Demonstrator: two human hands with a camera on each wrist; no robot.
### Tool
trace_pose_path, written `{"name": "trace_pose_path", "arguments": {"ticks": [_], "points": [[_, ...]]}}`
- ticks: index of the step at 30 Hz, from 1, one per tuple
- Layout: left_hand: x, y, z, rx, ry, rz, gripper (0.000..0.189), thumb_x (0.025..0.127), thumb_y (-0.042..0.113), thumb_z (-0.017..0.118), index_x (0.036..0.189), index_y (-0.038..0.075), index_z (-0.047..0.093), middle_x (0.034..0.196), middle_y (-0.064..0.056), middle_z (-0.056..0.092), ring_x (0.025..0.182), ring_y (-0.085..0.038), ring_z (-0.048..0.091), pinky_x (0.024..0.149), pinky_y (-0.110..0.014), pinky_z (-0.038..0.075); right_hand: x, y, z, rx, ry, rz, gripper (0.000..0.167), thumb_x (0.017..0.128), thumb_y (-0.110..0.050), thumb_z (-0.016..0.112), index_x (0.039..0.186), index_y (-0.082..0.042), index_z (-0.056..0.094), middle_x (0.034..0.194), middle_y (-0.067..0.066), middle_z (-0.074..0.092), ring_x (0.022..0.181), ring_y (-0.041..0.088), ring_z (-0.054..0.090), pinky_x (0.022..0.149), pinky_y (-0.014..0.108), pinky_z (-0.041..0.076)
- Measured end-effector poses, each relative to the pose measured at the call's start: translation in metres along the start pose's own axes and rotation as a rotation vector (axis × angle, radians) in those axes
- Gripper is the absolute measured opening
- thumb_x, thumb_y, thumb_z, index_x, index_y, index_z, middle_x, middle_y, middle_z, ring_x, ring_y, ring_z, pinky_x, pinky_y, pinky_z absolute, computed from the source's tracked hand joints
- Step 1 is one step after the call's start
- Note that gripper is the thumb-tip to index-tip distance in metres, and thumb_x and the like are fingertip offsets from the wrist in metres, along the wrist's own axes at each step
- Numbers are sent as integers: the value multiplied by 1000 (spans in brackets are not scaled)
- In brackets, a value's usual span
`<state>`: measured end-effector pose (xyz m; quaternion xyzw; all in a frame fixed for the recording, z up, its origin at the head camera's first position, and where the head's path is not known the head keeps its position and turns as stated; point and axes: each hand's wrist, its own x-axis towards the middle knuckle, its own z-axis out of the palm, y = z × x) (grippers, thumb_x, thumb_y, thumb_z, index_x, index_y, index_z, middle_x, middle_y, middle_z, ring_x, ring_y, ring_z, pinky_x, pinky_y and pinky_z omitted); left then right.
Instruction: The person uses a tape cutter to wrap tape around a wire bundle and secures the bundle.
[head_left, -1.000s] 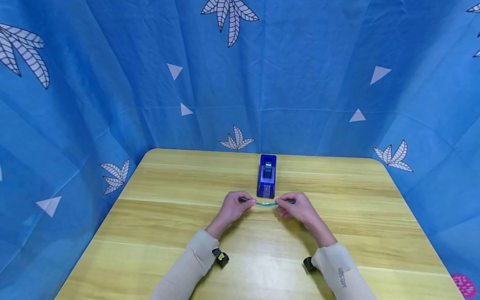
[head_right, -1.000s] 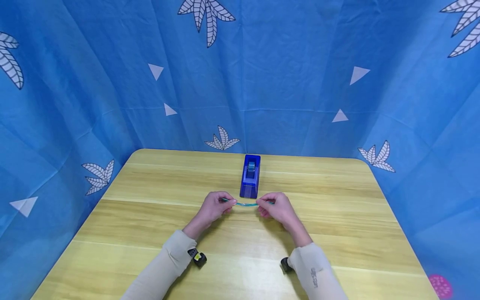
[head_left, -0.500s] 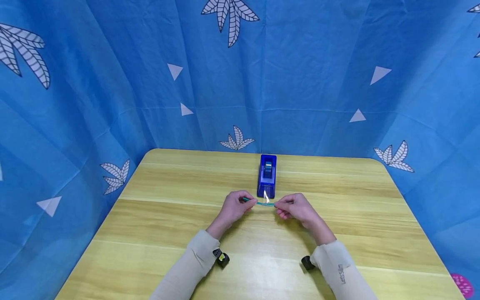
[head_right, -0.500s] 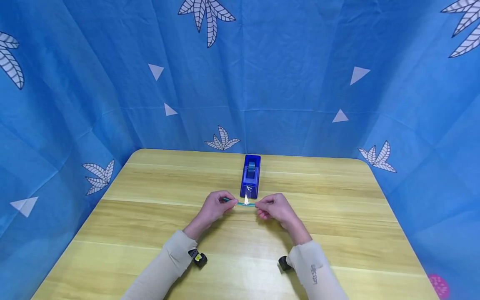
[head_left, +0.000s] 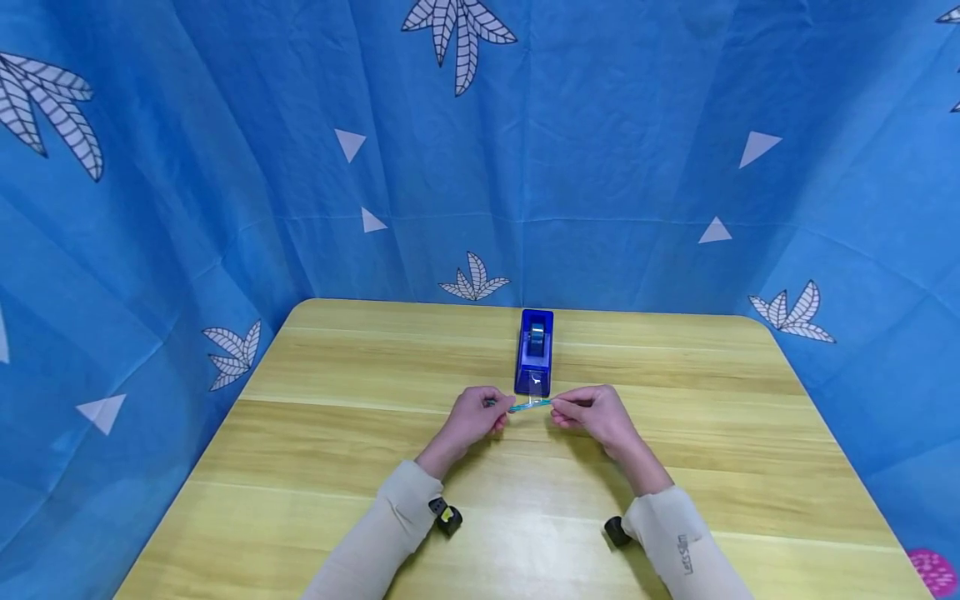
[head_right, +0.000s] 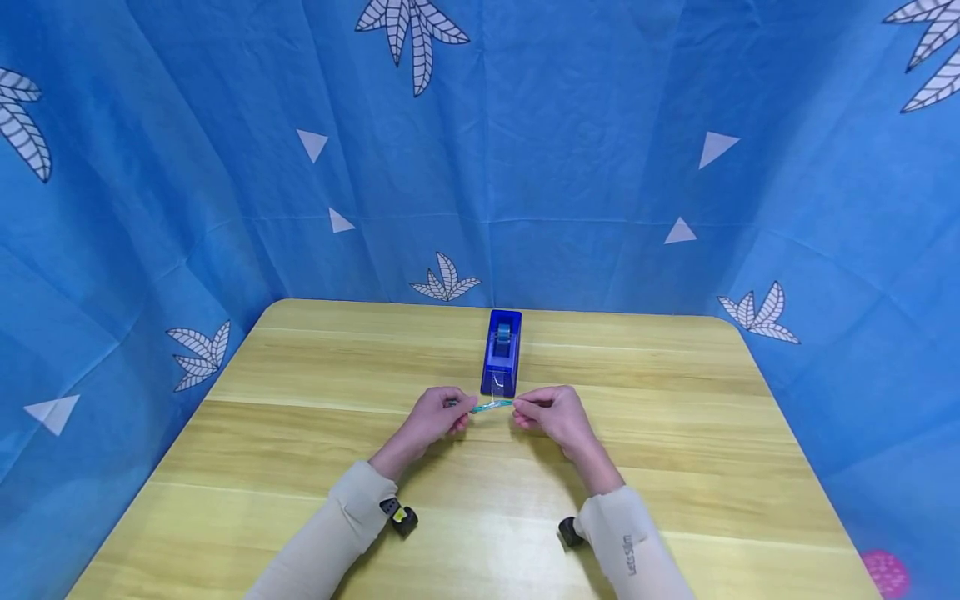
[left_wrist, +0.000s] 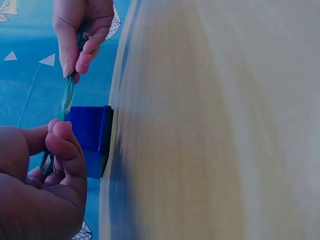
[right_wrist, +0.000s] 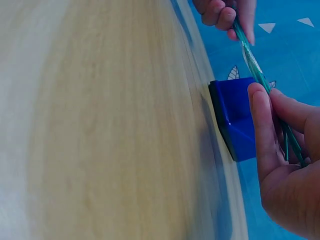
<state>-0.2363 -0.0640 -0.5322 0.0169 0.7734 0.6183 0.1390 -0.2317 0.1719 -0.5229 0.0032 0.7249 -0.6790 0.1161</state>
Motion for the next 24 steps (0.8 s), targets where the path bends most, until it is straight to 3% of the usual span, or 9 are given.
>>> {"name": "trace_pose_path", "arguments": {"ticks": [4,11,16,20,24], "points": [[-2,1,1,12,11,9,18,100,18,70,95,1,72,72,-5,67,60,-12,57,52,-19,47,0,2,0,8,-16,-4,25,96,3,69,115,19,67,89,16,78,74,13,75,74,29,64],[-4,5,-1,102,36,117,14,99,15,71,93,2,73,75,-10,70,63,-13,60,56,-22,52,2,2,0,-61,-34,41,29,100,-14,69,114,12,70,83,8,74,67,12,69,68,28,63],[-3,4,-4,143,35,159,13,99,17,71,93,5,74,78,-12,72,66,-15,63,60,-24,55,4,-4,0,-114,-118,103,34,104,-22,64,117,8,70,77,3,69,61,9,61,59,22,54],[-3,5,-4,155,37,172,14,99,16,71,93,5,74,77,-12,72,65,-16,64,56,-22,51,5,-4,-1,-125,-192,121,36,106,-23,60,118,9,70,74,1,64,59,8,55,55,19,48],[-3,5,-3,130,45,175,15,99,15,71,95,2,74,78,-15,72,64,-16,63,56,-22,52,5,-4,-2,-103,-188,77,33,105,-17,62,118,12,69,74,2,64,61,8,55,56,19,50]]}}
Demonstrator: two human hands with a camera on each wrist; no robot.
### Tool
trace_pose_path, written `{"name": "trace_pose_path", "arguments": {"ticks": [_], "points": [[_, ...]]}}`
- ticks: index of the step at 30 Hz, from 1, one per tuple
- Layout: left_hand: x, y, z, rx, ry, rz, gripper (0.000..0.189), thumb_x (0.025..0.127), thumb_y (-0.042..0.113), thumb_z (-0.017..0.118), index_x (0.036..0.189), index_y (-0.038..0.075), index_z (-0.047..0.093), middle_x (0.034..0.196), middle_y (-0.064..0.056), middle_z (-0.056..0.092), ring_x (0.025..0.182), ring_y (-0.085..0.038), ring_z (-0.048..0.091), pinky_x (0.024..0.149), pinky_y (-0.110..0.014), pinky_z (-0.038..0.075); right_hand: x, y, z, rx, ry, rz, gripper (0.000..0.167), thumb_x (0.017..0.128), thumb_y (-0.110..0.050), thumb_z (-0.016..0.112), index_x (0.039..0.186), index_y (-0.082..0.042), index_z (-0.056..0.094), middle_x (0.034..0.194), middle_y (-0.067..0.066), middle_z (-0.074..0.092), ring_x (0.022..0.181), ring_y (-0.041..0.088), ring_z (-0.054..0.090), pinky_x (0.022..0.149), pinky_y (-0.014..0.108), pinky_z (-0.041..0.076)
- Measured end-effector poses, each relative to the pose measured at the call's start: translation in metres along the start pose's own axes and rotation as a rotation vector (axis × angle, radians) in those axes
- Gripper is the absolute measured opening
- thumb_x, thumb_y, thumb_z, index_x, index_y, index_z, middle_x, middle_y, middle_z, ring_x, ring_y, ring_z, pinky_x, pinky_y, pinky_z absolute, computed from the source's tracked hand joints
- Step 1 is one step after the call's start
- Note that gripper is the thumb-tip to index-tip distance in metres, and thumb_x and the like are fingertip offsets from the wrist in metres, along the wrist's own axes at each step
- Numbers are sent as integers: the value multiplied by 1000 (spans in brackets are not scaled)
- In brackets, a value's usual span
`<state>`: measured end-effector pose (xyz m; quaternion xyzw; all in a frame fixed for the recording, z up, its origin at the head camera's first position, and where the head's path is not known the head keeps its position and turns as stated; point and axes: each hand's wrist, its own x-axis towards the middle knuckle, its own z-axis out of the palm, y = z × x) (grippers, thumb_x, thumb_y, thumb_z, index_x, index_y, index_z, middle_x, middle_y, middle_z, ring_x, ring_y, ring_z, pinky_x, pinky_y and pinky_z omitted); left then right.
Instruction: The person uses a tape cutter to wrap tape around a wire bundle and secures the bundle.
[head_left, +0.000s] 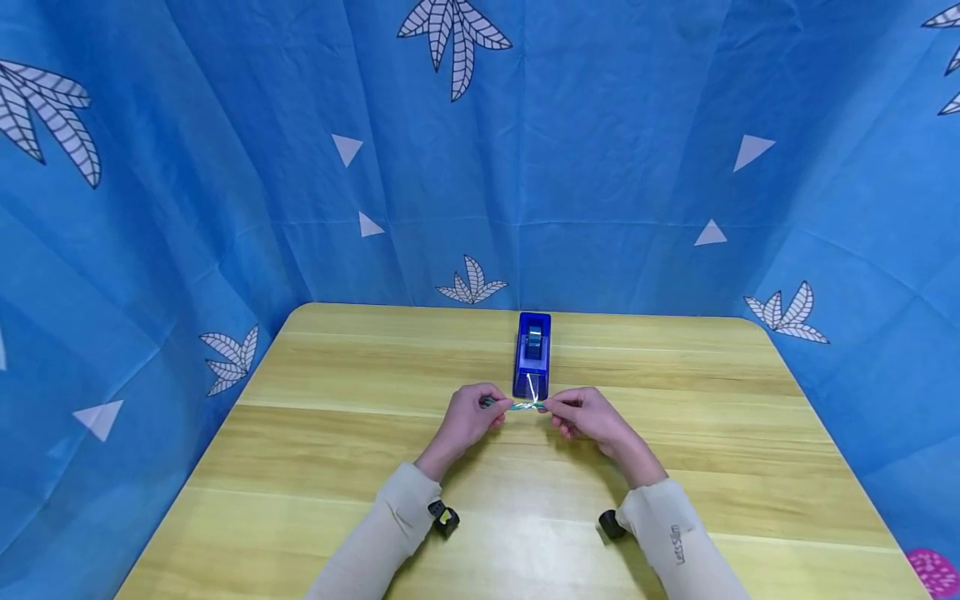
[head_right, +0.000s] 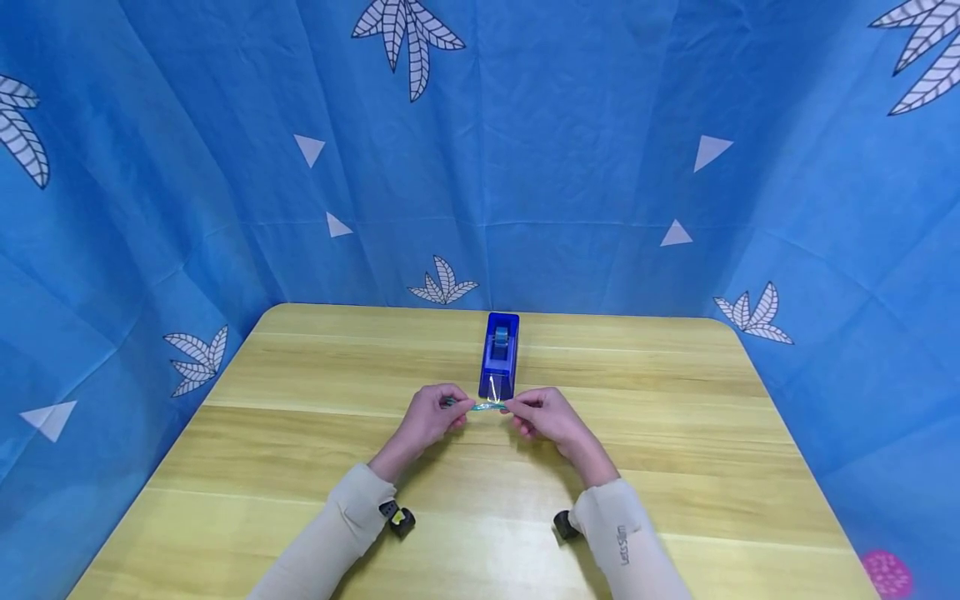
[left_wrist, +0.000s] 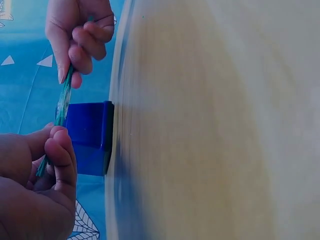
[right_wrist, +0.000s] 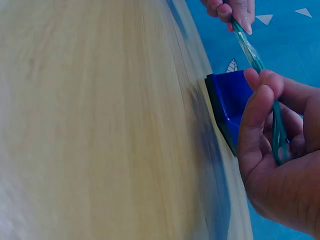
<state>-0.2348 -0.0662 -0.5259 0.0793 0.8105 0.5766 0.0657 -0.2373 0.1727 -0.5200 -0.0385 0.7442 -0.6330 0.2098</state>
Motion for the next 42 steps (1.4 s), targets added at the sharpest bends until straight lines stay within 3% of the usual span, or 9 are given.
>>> {"name": "trace_pose_path", "arguments": {"ticks": [5,11,15,21,30,38,42], "points": [[1,-3,3,-66,13,-46,19,101,19,69,102,0,74,79,-16,72,63,-15,63,58,-25,56,0,2,2,30,55,-48,30,102,-11,65,116,15,69,77,4,67,65,9,57,61,21,54],[2,-7,6,-160,-1,-156,33,103,29,66,103,-4,70,73,-4,67,60,-11,60,57,-20,53,1,6,5,14,106,-52,26,100,-11,69,114,10,73,81,7,73,68,11,62,65,24,57],[3,-8,6,-245,-20,-207,33,103,25,65,101,-8,69,72,0,64,60,-7,57,57,-18,51,0,6,6,-18,142,-64,24,98,-11,72,113,7,75,85,11,77,71,13,64,65,25,57],[6,-7,5,-291,-29,-207,21,102,14,66,101,-7,69,74,-1,64,61,-7,56,57,-17,50,-1,4,4,-72,154,-67,25,97,-16,75,114,2,77,92,12,78,74,16,65,64,26,54],[8,-7,3,-294,-4,-174,12,99,8,68,98,-4,70,73,-1,66,62,-8,58,57,-17,51,6,7,5,-56,82,-31,32,103,-22,67,116,6,72,101,15,75,88,18,70,84,32,62],[8,-6,1,-287,-16,-165,11,99,8,68,95,-2,71,72,-1,66,60,-7,58,56,-17,50,10,8,3,-60,41,-19,31,104,-24,65,111,5,75,88,5,72,64,11,55,65,25,56],[9,-8,3,-280,-14,-175,11,99,8,68,98,-3,71,74,-1,66,62,-8,58,58,-18,51,11,8,2,-79,76,-40,29,101,-22,69,110,4,76,81,2,69,63,11,53,59,23,50]]}}
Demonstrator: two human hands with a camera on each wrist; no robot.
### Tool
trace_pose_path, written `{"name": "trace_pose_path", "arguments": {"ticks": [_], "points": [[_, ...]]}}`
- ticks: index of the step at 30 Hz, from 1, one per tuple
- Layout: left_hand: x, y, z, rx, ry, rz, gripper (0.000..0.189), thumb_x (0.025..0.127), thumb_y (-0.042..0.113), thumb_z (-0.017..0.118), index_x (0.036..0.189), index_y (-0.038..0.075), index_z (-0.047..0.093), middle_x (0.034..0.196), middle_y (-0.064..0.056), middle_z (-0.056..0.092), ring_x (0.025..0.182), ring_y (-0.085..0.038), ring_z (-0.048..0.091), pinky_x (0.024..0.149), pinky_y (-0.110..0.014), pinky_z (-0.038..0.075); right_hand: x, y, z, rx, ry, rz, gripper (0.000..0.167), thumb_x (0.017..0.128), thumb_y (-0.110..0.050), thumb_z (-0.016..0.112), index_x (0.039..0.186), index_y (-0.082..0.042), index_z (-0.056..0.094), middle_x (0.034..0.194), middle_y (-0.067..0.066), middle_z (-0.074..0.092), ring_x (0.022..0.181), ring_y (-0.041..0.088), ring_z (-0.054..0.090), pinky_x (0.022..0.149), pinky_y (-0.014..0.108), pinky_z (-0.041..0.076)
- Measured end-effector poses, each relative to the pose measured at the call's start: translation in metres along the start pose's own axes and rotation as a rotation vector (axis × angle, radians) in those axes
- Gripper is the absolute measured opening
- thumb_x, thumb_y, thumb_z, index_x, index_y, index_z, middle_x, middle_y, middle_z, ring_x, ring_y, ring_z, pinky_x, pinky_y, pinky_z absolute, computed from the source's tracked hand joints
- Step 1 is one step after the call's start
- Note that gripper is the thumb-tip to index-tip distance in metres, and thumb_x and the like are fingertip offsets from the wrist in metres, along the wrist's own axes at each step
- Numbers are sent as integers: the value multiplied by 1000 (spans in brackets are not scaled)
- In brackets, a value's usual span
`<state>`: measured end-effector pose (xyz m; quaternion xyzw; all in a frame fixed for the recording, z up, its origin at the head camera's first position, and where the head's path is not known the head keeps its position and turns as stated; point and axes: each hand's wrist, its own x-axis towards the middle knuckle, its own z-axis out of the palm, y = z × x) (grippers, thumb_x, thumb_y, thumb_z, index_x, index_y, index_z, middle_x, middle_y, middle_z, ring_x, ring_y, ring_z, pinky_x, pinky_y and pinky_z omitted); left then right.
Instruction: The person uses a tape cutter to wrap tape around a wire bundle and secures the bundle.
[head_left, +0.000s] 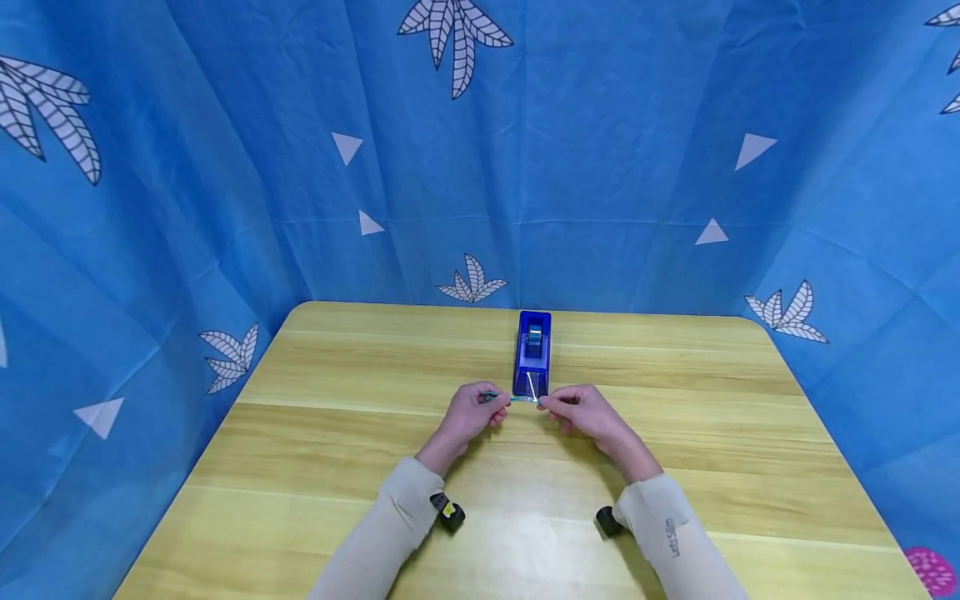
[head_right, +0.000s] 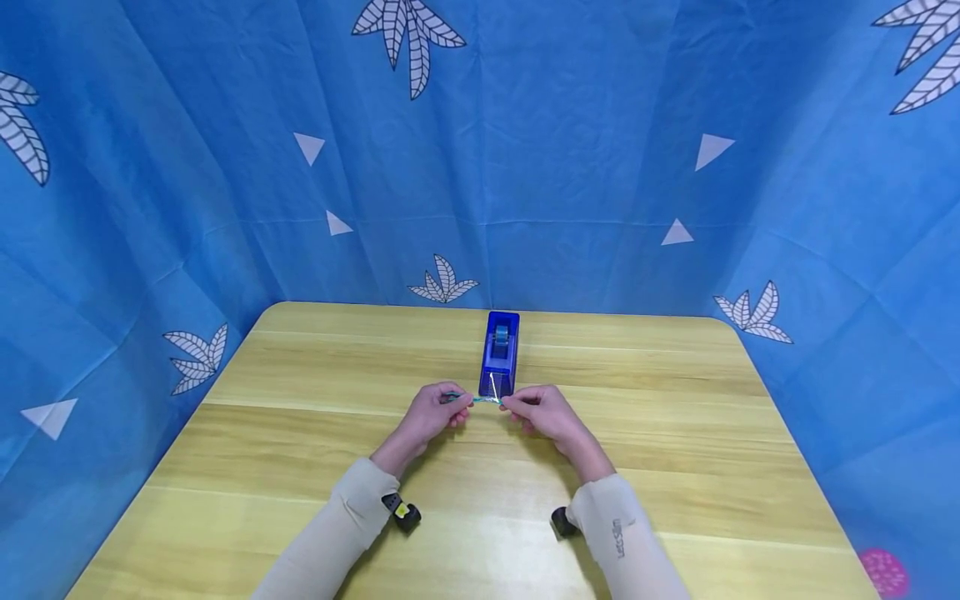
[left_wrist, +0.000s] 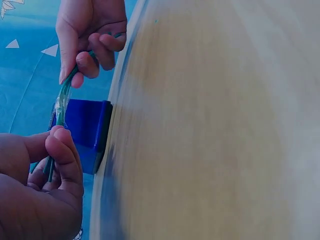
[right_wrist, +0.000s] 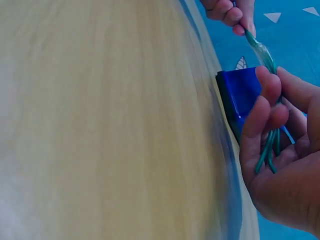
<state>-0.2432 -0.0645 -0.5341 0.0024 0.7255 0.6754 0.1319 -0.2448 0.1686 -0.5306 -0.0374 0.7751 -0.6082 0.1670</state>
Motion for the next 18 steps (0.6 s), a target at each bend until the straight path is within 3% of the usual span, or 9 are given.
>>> {"name": "trace_pose_path", "arguments": {"ticks": [3,6,10,13,18], "points": [[0,0,1,9,3,-20,12,100,10,67,100,-2,70,76,-1,66,64,-9,59,59,-18,52,-1,-4,0,-12,35,0,26,99,-19,71,110,3,77,80,5,71,67,13,56,59,25,50],[1,0,2,11,-3,-34,16,102,14,66,103,-2,69,78,-2,65,66,-10,59,61,-19,52,-5,-11,1,-44,74,-4,24,98,-18,73,110,2,78,90,13,75,74,17,62,63,29,54],[7,-1,2,-7,14,-35,23,103,19,66,106,-3,68,79,-2,65,67,-10,59,62,-19,53,-6,-9,1,-94,109,-66,23,95,-19,77,109,-1,79,106,16,77,89,25,72,78,35,61],[11,-2,3,-26,36,-38,25,102,20,67,107,-4,67,79,-2,66,68,-10,60,63,-19,53,-2,-3,-1,-137,124,-125,22,92,-21,80,106,-4,81,105,13,78,95,25,73,85,36,60],[12,-2,3,-42,47,-25,19,101,14,68,107,-4,68,85,-8,70,71,-10,63,66,-20,55,-1,-4,-3,-206,146,-130,21,89,-27,83,99,-9,83,101,8,79,93,19,69,78,31,56]]}}
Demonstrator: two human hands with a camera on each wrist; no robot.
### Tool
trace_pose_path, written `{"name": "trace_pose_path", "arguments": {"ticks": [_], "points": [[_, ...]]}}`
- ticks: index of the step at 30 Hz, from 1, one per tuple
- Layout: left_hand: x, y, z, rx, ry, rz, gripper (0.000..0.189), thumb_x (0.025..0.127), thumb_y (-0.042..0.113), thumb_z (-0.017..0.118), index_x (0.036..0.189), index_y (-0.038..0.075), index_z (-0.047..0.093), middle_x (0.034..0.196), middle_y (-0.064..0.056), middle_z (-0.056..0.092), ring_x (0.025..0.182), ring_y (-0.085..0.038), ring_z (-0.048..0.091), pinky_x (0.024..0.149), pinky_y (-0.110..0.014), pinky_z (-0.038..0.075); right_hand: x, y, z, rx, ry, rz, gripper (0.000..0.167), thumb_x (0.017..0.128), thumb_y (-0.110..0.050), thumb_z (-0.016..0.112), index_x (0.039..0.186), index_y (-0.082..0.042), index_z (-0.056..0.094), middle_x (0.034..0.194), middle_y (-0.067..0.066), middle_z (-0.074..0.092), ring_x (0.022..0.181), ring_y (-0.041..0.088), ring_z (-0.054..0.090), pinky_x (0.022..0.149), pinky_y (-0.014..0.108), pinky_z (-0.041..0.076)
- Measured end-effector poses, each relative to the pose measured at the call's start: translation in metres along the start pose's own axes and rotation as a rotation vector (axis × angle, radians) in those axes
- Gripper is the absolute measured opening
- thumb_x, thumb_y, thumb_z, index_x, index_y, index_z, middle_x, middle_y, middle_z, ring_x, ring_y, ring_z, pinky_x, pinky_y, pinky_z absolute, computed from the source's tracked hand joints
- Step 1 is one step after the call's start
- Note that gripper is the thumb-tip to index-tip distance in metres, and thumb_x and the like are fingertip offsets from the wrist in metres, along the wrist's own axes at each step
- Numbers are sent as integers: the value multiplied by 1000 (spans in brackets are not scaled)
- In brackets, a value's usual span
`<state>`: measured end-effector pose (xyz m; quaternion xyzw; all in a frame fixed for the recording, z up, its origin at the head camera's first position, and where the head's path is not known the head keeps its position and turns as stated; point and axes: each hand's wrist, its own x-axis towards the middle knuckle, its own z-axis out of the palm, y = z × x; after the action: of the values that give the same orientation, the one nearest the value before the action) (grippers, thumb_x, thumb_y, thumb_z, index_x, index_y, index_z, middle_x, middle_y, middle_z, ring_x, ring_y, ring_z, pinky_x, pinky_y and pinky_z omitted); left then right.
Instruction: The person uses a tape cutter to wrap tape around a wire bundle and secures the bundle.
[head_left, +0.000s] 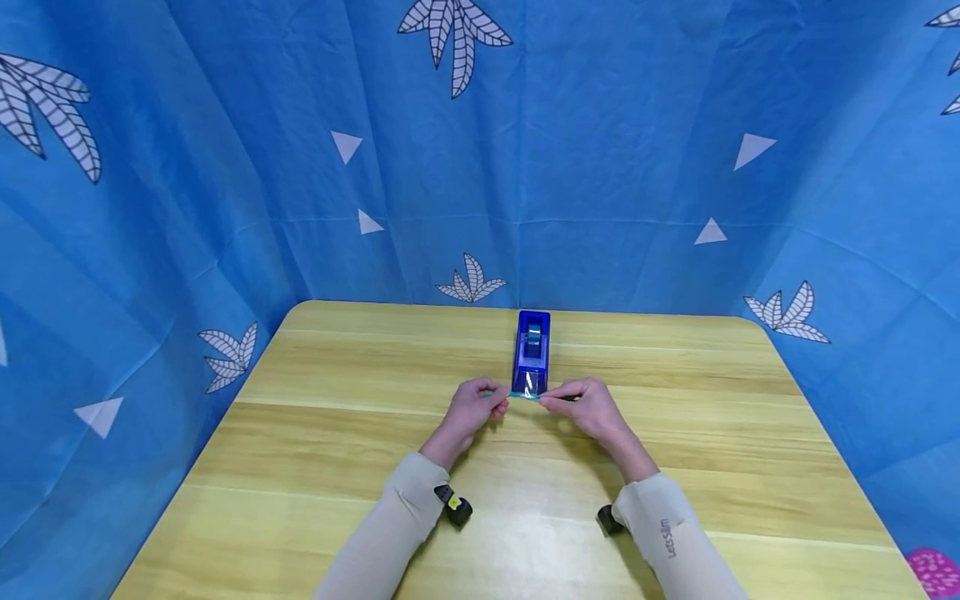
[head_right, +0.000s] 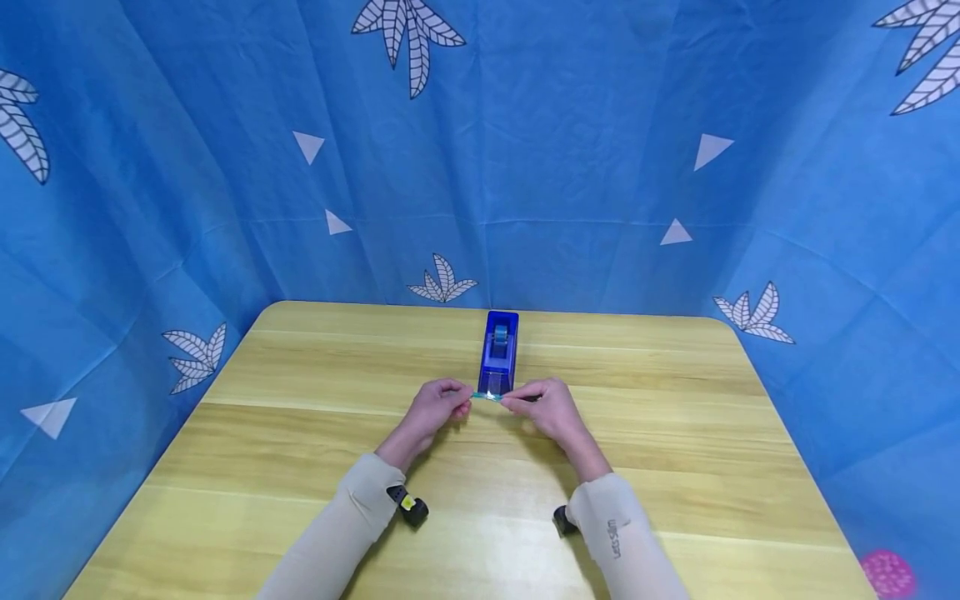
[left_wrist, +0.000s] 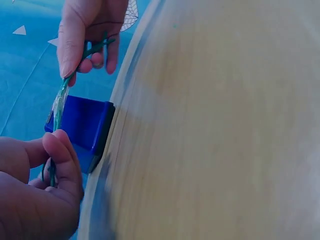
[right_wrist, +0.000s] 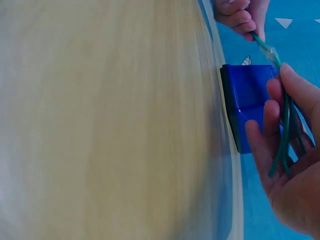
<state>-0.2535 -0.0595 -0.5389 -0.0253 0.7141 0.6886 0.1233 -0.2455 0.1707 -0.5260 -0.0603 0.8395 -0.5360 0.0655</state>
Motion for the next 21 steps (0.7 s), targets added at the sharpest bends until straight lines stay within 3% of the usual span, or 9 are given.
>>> {"name": "trace_pose_path", "arguments": {"ticks": [6,14,21], "points": [[0,4,0,14,11,73,14,99,11,70,105,-1,70,92,-15,74,72,-11,66,68,-22,58,0,2,-4,39,-5,89,31,95,-36,77,98,-6,82,91,10,75,68,18,60,58,27,48],[1,3,-2,22,29,114,13,98,11,72,102,-1,70,88,-13,73,71,-12,66,66,-22,58,1,4,-3,104,-32,118,35,96,-34,76,96,1,78,85,9,69,56,14,51,52,25,45],[0,2,-2,16,22,121,15,97,10,73,103,-3,70,87,-10,72,74,-13,67,70,-25,60,1,5,-3,123,26,139,29,92,-31,80,96,-2,80,90,7,72,57,16,60,58,26,49]]}}
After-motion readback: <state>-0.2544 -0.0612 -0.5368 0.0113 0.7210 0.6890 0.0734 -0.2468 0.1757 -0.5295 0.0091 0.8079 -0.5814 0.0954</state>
